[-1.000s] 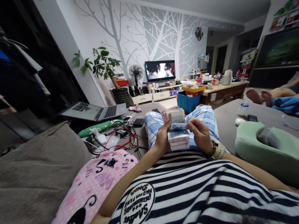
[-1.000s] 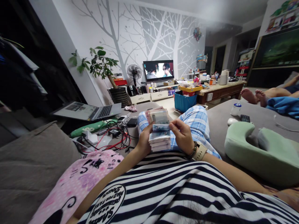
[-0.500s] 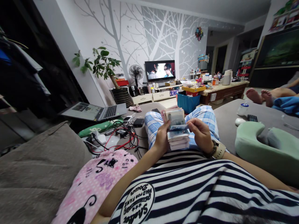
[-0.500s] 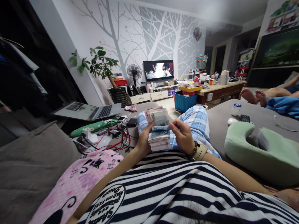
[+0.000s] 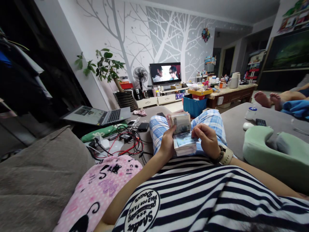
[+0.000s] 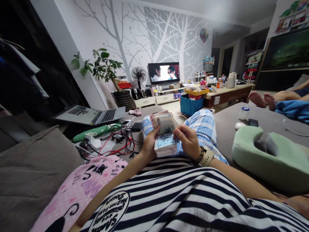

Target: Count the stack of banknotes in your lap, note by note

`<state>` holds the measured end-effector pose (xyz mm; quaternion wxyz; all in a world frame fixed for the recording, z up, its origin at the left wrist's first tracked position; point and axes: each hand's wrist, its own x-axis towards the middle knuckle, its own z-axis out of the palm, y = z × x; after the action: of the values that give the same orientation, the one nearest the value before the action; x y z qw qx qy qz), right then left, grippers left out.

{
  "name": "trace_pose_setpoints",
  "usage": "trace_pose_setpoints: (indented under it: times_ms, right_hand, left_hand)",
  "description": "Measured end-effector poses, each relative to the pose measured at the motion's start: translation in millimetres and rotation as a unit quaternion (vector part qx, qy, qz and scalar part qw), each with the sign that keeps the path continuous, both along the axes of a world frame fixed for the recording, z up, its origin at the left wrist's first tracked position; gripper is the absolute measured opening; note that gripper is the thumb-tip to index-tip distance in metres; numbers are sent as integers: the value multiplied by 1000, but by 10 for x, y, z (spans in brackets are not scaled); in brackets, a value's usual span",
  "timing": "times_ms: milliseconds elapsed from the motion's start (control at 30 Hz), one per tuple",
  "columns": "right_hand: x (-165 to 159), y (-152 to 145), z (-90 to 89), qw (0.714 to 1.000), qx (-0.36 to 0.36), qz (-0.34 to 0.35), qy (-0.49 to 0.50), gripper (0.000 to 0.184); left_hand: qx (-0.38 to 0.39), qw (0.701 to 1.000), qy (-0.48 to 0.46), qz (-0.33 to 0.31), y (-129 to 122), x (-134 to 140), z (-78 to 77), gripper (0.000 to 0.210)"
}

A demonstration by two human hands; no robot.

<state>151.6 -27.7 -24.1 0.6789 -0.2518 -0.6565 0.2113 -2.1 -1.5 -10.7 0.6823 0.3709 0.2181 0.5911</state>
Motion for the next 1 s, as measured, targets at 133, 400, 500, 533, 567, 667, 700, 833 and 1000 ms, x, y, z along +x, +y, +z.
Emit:
trace_pose_setpoints:
  times_ms: [133, 400, 500, 533, 567, 667, 700, 833, 1000]
  right_hand:
    - [-2, -11, -4, 1000, 4, -2, -19, 32]
    - [-11, 59, -46, 998, -34, -48, 10, 24]
    - [-15, 91, -43, 997, -50, -47, 36, 25]
    - [-16, 102, -40, 997, -54, -43, 46, 25]
    - [-18, 112, -37, 996, -57, -39, 57, 26]
    - [-23, 139, -25, 994, -64, -26, 83, 28]
    - [-25, 147, -23, 993, -67, -25, 91, 29]
    - [-26, 172, -15, 988, -85, -27, 124, 34]
    - [-9, 164, 11, 990, -101, -43, 88, 34]
  left_hand:
    - [-6, 1000, -2, -8, -4, 17, 5, 36]
    - [-16, 1000, 0, 24, -59, 29, 55, 26]
    - [-9, 998, 19, 60, -81, 26, 60, 22]
    - [-7, 998, 24, 62, -87, 25, 58, 22]
    - [-6, 998, 28, 59, -91, 25, 55, 23]
    - [2, 999, 31, 36, -96, 24, 38, 26]
    - [7, 999, 32, 29, -96, 24, 33, 27]
    - [23, 999, 42, 20, -90, 17, 26, 29]
    - [41, 998, 52, 11, -106, 10, 44, 33]
